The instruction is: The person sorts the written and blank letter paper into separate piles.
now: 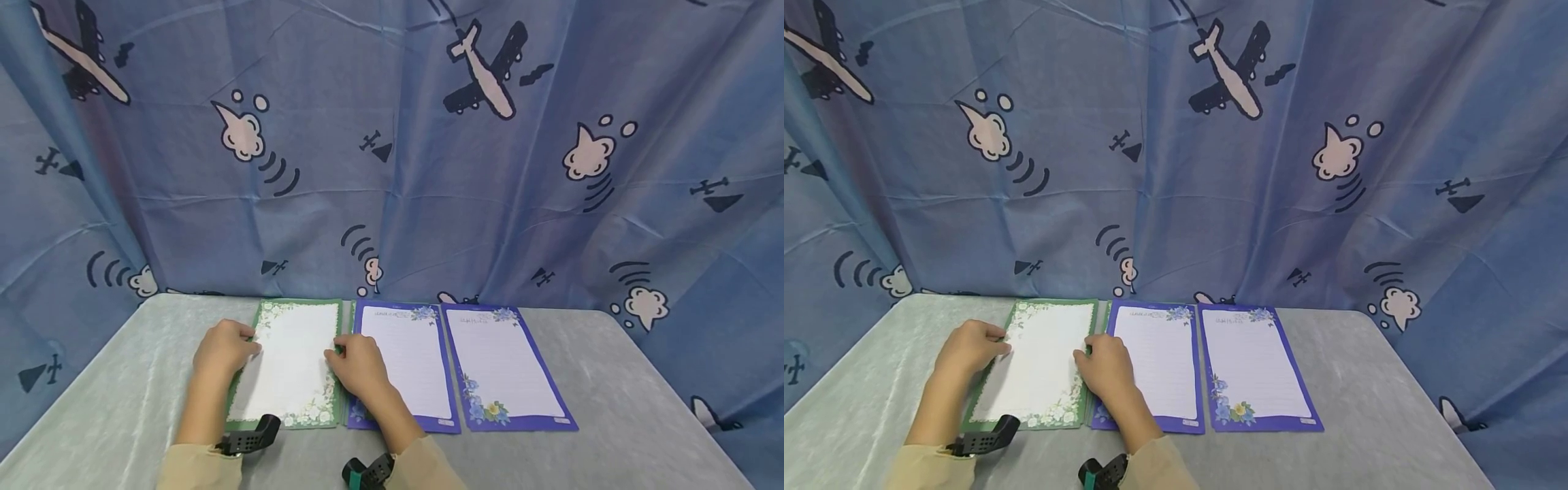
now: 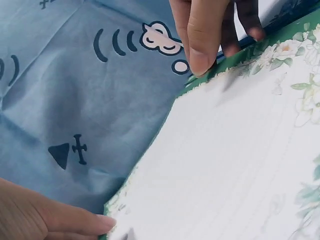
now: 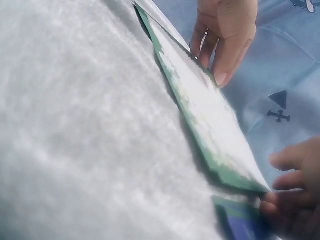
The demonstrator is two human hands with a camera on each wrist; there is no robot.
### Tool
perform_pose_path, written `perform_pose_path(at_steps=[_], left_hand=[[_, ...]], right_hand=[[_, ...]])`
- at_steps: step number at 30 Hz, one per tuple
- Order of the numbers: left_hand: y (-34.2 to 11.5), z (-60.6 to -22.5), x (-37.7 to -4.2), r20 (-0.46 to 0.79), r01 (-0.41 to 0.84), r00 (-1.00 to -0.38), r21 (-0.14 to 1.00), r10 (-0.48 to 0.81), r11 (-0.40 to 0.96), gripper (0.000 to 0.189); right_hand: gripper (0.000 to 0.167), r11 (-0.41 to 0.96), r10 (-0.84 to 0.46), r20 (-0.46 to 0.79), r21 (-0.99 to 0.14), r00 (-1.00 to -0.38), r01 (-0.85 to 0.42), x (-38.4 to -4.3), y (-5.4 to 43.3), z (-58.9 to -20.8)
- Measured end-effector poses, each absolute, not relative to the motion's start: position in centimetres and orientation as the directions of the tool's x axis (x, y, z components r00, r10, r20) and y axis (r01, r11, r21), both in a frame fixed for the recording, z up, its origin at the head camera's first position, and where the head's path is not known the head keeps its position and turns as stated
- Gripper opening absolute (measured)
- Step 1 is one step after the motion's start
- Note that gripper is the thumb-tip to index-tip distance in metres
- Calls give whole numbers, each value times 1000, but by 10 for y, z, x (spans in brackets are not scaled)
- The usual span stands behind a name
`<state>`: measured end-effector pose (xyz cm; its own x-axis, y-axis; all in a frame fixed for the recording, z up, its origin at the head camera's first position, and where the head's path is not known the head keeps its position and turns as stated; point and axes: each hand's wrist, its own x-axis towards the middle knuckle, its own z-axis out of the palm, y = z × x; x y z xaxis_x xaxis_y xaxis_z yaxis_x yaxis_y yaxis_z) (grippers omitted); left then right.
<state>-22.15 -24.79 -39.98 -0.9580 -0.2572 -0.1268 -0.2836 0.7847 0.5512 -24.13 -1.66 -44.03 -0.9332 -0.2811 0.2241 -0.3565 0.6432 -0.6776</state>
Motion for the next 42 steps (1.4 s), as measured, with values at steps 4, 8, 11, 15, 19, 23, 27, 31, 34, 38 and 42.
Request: perform_pose_path(at_steps=[4,8,11,15,19,23,27,31,34,38,42], left_hand=[[-249,-402,-222,-129,-280,-959,563,-252,777,44],[-249,-406,-222,-117,-273,-961,566,-252,778,47],[-249,-406,-222,-111,-270,-961,559,-252,784,49],[-247,-405,-223,-119,-270,-962,543,-245,795,53],[-247,-402,-223,-125,-276,-961,531,-248,801,53],[-247,-396,-221,-85,-230,-972,552,-220,801,52],[-238,-389,-222,12,-97,-991,628,-135,772,47],[-215,-381,-226,88,20,-994,693,-58,720,44],[-196,-379,-228,111,62,-994,704,-24,708,41],[-171,-382,-231,134,94,-991,690,2,717,36],[-150,-390,-231,153,124,-988,685,25,718,32]], right_hand=[[23,650,-273,215,-677,-938,-345,-241,-18,-441],[28,652,-271,204,-680,-941,-335,-240,-18,-441],[30,650,-275,200,-682,-940,-335,-240,-17,-439],[31,647,-286,193,-683,-938,-338,-239,-13,-433],[32,626,-311,173,-702,-934,-339,-237,-7,-418],[34,585,-329,183,-731,-926,-352,-231,1,-393],[32,578,-325,234,-718,-916,-388,-226,13,-372],[30,603,-303,271,-688,-914,-404,-226,29,-364],[28,625,-284,297,-664,-912,-411,-226,44,-363],[25,658,-245,343,-628,-907,-415,-226,66,-364],[20,679,-187,384,-614,-904,-402,-227,88,-372]])
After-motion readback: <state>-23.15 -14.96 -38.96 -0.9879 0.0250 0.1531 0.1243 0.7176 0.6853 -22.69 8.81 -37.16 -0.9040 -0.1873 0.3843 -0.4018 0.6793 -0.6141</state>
